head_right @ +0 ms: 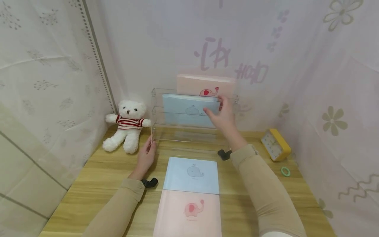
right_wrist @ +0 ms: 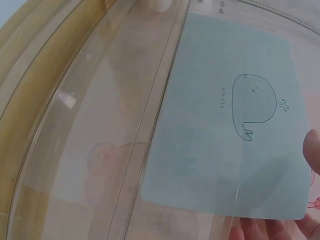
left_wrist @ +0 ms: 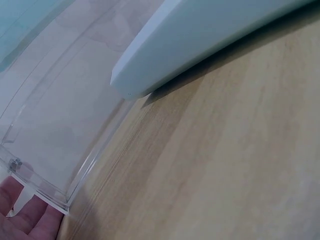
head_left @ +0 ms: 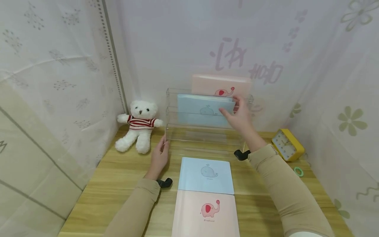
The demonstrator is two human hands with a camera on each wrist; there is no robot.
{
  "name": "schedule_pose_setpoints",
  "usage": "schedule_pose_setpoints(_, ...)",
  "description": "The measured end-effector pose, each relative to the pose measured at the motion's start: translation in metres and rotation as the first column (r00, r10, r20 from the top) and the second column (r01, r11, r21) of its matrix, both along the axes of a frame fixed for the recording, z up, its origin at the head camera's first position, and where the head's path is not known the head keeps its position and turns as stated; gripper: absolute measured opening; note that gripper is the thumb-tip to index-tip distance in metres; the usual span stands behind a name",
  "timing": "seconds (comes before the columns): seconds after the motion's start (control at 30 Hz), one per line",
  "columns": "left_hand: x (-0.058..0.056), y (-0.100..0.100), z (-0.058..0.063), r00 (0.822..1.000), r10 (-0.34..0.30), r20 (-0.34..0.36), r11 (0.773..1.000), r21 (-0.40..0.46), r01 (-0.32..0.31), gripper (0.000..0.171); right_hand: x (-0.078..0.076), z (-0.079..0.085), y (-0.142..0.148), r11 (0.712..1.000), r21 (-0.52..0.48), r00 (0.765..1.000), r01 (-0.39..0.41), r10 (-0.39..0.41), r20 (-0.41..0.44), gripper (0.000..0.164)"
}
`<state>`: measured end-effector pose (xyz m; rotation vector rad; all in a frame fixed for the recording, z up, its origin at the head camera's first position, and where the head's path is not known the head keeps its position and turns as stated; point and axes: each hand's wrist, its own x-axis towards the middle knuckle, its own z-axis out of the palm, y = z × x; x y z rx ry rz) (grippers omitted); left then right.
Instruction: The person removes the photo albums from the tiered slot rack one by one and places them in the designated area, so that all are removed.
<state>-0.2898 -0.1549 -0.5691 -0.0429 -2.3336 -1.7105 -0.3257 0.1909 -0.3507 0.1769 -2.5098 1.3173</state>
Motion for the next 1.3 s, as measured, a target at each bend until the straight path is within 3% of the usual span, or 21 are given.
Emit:
schedule_pose_setpoints(0.2, -0.001, 0.000, 0.001, 1.000, 0.006, 0.000, 1.000, -0.002, -0.006, 0.054, -0.007, 0.000, -0.004, 1.000, -0.026, 0.999, 0.016, -0.017, -0.050, 0.078)
schedule_pose_setpoints(0.43, 0.001, 0.001, 0.000, 1.000, 0.015, -0.010, 1.000, 0.003, -0.015, 0.053, -0.015, 0.004, -0.006, 0.998, 0.025, 0.998, -0.051, 0.052, -0.042, 0.062)
schedule_pose_setpoints(0.63, 0.000, 0.001, -0.001, 0.999, 0.026, -0.027, 1.000, 0.013, -0.025, 0.052, -0.022, 0.000, -0.012, 0.992, -0.107, 0.998, -0.068, 0.068, -0.003, 0.047)
schedule_pose_setpoints(0.87, -0.002, 0.000, 0.001, 0.999, 0.026, -0.039, 1.000, 0.015, -0.025, 0.052, -0.023, -0.006, -0.025, 0.967, -0.252, 0.993, 0.046, -0.071, -0.090, 0.033)
schedule_pose_setpoints(1.03, -0.002, -0.001, 0.003, 0.999, 0.030, -0.019, 1.000, 0.007, -0.030, 0.052, -0.012, -0.001, -0.030, 0.942, -0.313, 0.954, 0.119, -0.196, -0.228, 0.029)
schedule_pose_setpoints(1.17, -0.002, 0.000, 0.003, 0.999, 0.036, -0.004, 0.999, -0.006, -0.036, 0.053, 0.006, 0.007, -0.025, 0.896, -0.402, 0.902, 0.188, -0.319, -0.292, 0.032)
schedule_pose_setpoints(1.23, -0.002, 0.000, 0.003, 0.999, 0.035, -0.008, 0.999, -0.010, -0.036, 0.053, 0.019, 0.011, -0.020, 0.850, -0.488, 0.879, 0.200, -0.375, -0.294, 0.032)
schedule_pose_setpoints(1.3, -0.002, 0.000, 0.002, 0.999, 0.037, -0.014, 0.999, -0.007, -0.037, 0.053, 0.032, 0.013, -0.013, 0.783, -0.589, 0.868, 0.198, -0.419, -0.265, 0.032)
